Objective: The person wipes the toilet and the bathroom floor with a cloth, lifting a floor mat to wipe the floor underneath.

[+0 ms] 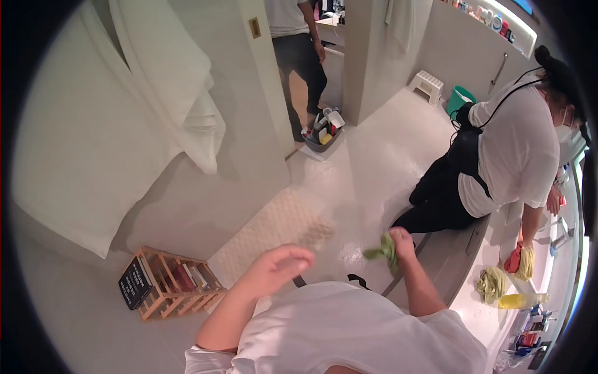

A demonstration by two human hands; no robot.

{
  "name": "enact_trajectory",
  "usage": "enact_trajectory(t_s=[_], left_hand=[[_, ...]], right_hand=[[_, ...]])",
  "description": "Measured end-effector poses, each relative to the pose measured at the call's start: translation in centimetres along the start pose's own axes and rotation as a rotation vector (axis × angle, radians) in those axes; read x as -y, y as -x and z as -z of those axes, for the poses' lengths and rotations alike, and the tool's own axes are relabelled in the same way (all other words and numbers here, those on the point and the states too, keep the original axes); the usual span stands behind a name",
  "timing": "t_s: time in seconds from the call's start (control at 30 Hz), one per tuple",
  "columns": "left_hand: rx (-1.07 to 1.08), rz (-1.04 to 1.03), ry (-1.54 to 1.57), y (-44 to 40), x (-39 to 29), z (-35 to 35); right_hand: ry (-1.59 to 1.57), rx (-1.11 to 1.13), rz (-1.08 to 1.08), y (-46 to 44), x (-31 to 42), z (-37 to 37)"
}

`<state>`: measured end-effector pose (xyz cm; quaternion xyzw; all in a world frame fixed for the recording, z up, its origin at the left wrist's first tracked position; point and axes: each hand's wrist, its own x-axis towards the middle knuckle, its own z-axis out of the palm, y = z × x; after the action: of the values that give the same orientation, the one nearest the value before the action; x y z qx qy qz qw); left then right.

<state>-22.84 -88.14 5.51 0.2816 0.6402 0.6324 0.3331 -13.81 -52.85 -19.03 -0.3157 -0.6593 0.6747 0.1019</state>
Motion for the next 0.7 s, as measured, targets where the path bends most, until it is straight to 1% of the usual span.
enact_trajectory(t_s=[0.03,0.1,0.17,0.23,0.33,0.43,0.53,0.63,0.67,0.7], left_hand=[[-0.108,0.040,0.123,-0.6,1.1,-0.2],[-0.178,0.079,0.113,-1.9,2.8,-0.3],[-0.200,0.129,0.107,-3.0,4.4,-0.3],[-0.195,0.184,0.113,-3.9,5.7,-0.4],[-0.247,0.140,0.180,-5.9,7.2,-1.5],[-0.140,0.141,0.554,-7.6,7.4,-2.9],[-0.190,0.057,0.456,-9.7,8.8,-4.5],[-0.317,0.285,0.295,-10.2,8.4,-3.1],[-0.332,0.272,0.230,-10.0,8.5,-2.8],[-0.350,0.258,0.160,-9.9,8.8,-2.4]], right_hand=[[-0.037,0.030,0.064,-0.4,3.4,-1.2],[-0.081,0.103,0.092,0.8,10.7,-4.4],[-0.250,0.291,0.083,1.9,14.8,-6.5],[-0.160,0.401,0.196,2.7,16.0,-8.0],[-0.131,0.611,0.246,4.6,17.8,-9.1],[-0.036,0.801,0.333,5.0,17.6,-9.8],[0.072,0.742,0.706,3.3,16.1,-10.4],[0.237,0.622,0.561,1.7,15.5,-9.5],[0.248,0.620,0.330,1.0,14.7,-9.1],[0.311,0.551,0.353,0.1,13.5,-8.7]])
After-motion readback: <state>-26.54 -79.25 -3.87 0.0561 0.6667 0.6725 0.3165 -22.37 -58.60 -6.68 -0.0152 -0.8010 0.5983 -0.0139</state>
